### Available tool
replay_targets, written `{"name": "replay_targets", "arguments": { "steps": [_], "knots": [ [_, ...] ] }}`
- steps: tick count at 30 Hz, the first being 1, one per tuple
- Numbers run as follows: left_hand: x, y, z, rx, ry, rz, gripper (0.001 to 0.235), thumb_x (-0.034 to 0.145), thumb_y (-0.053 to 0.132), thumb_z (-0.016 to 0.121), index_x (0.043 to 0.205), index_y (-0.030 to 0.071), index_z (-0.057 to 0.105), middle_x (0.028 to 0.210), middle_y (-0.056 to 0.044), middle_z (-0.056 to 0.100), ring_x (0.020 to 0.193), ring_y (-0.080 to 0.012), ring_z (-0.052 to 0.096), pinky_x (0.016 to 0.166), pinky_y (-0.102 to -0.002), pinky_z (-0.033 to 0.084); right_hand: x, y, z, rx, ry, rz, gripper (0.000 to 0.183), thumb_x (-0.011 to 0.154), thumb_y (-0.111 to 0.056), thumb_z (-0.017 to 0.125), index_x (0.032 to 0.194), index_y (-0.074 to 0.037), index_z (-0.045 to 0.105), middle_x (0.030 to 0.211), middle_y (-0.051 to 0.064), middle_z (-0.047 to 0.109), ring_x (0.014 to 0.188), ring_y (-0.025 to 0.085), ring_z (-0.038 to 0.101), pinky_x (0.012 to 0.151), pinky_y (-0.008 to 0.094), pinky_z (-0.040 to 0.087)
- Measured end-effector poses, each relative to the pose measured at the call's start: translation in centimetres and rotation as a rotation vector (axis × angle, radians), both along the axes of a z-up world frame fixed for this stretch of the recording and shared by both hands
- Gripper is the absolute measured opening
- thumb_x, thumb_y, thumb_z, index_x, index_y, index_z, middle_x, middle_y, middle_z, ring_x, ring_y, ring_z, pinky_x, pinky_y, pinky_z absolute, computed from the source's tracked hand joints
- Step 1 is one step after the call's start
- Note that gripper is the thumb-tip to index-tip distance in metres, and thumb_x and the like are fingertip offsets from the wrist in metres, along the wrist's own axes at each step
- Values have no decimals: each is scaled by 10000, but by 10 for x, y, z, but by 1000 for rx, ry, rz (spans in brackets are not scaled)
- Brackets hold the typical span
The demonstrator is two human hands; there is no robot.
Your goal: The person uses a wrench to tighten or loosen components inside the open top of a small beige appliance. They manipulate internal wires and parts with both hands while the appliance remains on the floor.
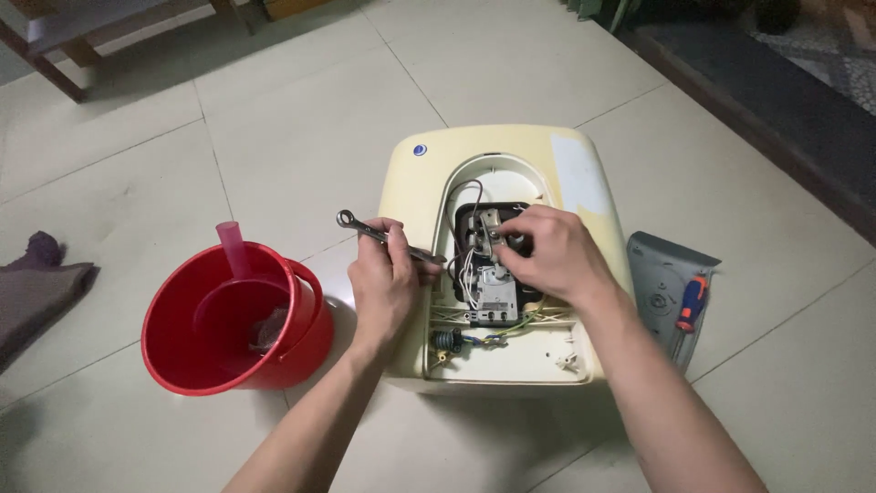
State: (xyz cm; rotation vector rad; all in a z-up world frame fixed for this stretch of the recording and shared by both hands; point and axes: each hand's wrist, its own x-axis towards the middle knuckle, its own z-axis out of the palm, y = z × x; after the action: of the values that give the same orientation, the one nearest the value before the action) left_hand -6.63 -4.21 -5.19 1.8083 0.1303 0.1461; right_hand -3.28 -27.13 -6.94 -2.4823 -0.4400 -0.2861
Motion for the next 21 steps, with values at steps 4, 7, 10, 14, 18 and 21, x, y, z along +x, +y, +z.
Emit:
{"name": "replay_targets", "arguments": {
  "steps": [4, 7, 10, 14, 18, 21],
  "knots": [
    [1, 0, 1, 52, -11, -6, 296, 1105, 246, 362, 1203, 12, 516, 651, -136, 744, 583, -254, 757, 623, -377, 617, 18, 7, -12, -122, 54, -20, 210, 866, -254, 731, 1017, -147, 829, 957, 96, 774, 916, 323, 750, 798, 465, 631],
    [-2, -2, 1, 43, 11, -3, 285, 1102, 250, 365, 1183, 35, 532, 652, -120, 747, 588, -257, 767, 624, -387, 628, 27, 15, -20, -363, 127, -104, 233, 898, -359, 639, 1007, -222, 793, 991, 37, 733, 973, 320, 730, 831, 523, 624],
    [-3, -1, 1, 79, -16, -20, 281, 1105, 256, 359, 1166, 41, 529, 647, -100, 741, 583, -237, 756, 647, -374, 614, 36, 29, -21, -567, 29, -138, 196, 819, -299, 659, 896, -176, 791, 871, 19, 682, 868, 307, 715, 752, 541, 612],
    [-5, -3, 3, 77, -15, -4, 288, 1105, 277, 371, 1164, 55, 546, 647, -109, 746, 590, -238, 752, 653, -360, 609, 50, 50, -13, -745, 92, -120, 169, 822, -157, 655, 908, -127, 798, 831, 78, 713, 840, 367, 742, 660, 577, 571],
    [-3, -3, -1, 76, -6, -13, 294, 1105, 285, 369, 1167, 57, 544, 660, -109, 750, 603, -235, 750, 671, -364, 602, 74, 49, -19, -859, 156, -16, 148, 799, -123, 719, 913, -88, 807, 809, 141, 743, 827, 410, 747, 647, 608, 548],
    [-3, -2, 0, 62, 1, -25, 309, 1107, 295, 365, 1171, 52, 545, 667, -117, 749, 620, -235, 750, 670, -360, 604, 86, 40, -14, -929, 190, 110, 279, 721, -254, 858, 966, -131, 805, 867, 144, 767, 884, 427, 755, 688, 623, 564]
  ]
}}
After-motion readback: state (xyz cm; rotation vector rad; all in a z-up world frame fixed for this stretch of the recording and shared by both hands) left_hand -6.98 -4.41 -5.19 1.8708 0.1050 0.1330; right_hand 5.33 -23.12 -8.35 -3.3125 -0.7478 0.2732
